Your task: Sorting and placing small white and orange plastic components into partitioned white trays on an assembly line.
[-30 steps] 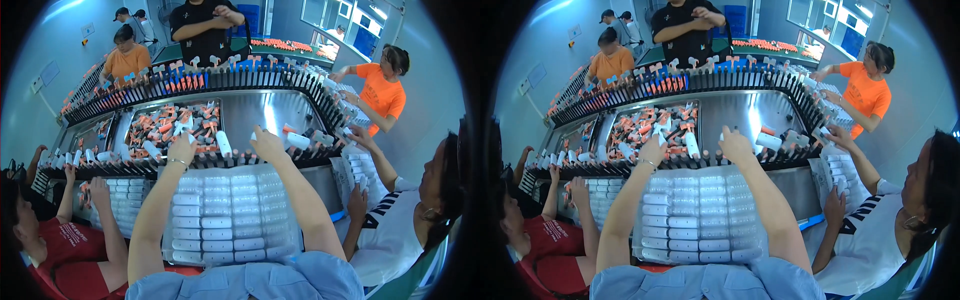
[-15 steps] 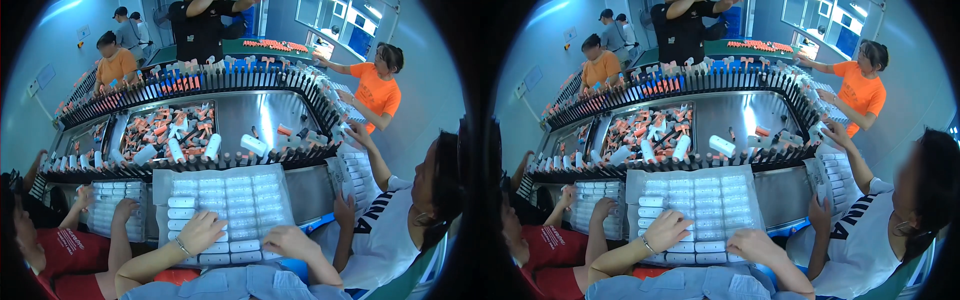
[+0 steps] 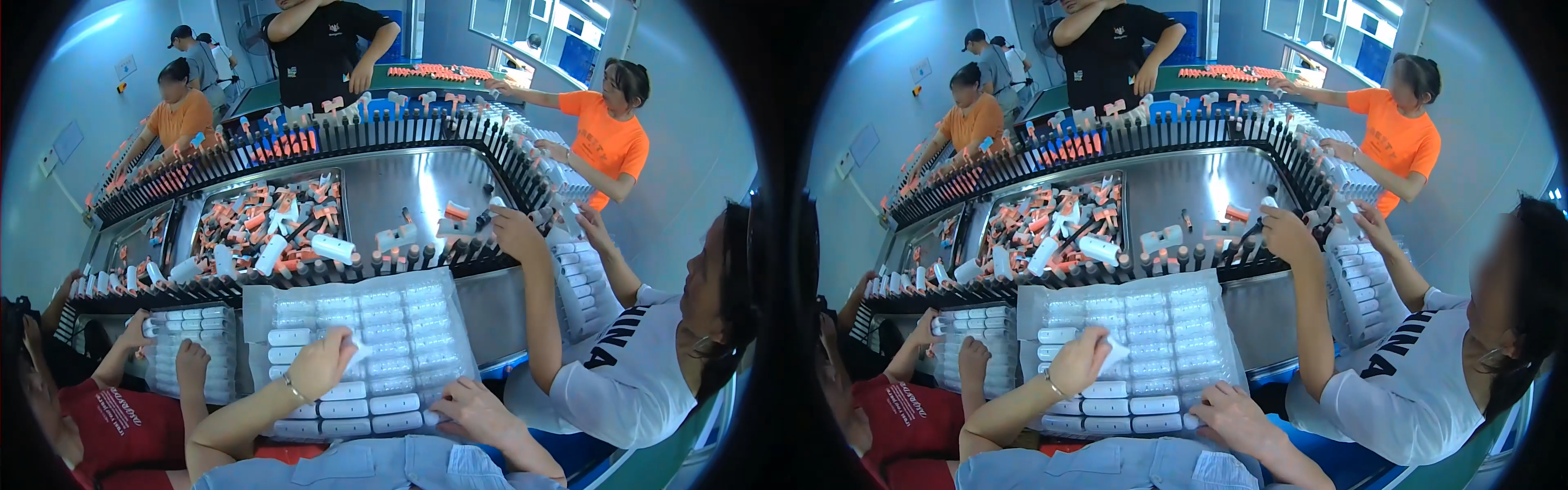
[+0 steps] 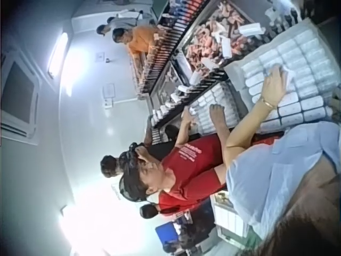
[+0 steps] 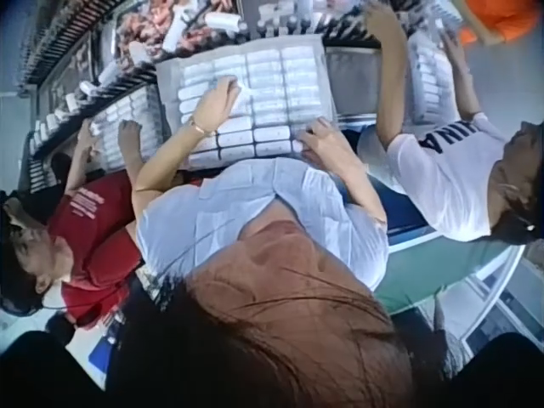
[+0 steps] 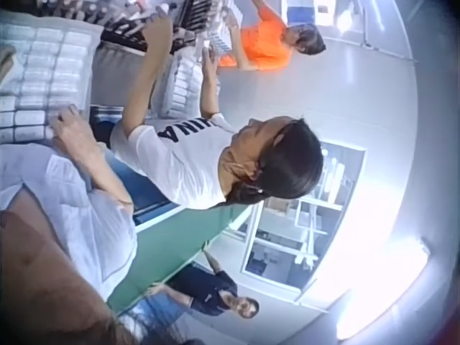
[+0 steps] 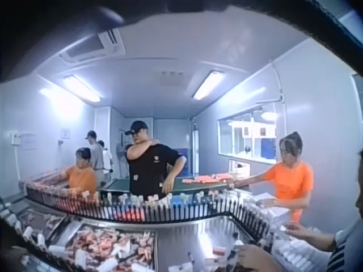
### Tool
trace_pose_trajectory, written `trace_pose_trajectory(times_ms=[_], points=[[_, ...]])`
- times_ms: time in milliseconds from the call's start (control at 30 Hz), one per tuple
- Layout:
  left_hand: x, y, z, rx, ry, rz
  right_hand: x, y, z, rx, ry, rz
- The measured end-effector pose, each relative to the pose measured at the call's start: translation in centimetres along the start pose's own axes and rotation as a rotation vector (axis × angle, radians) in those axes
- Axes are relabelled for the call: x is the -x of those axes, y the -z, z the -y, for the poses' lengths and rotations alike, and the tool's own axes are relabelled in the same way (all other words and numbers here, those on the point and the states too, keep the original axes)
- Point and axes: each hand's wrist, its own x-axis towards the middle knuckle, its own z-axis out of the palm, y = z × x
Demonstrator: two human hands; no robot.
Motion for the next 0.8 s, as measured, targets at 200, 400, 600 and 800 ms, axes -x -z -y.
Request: trace_pose_trajectory(times_ms=[200,400,600,800], points=[[-10.1,3.4,-3.0,0.087,-0.298,-0.181,-0.3,0.1,0.1,0.024,0.004,0.029],[-20.2,-0.3,0.7,-0.165,-0.407,-0.112,-0.6,1.2,0.0,-0.199,0.071,-0.146],[-21.9,-2.9,3.3,-0.329,-0.011,0.138,-0.9,1.3,-0.6,-0.480,-0.203,-0.213],[-18.1,-1.6,4.4,-0.331,0.259,-0.077,-5.1,4.9,-4.8,-0.370,-0.306,-0.625]])
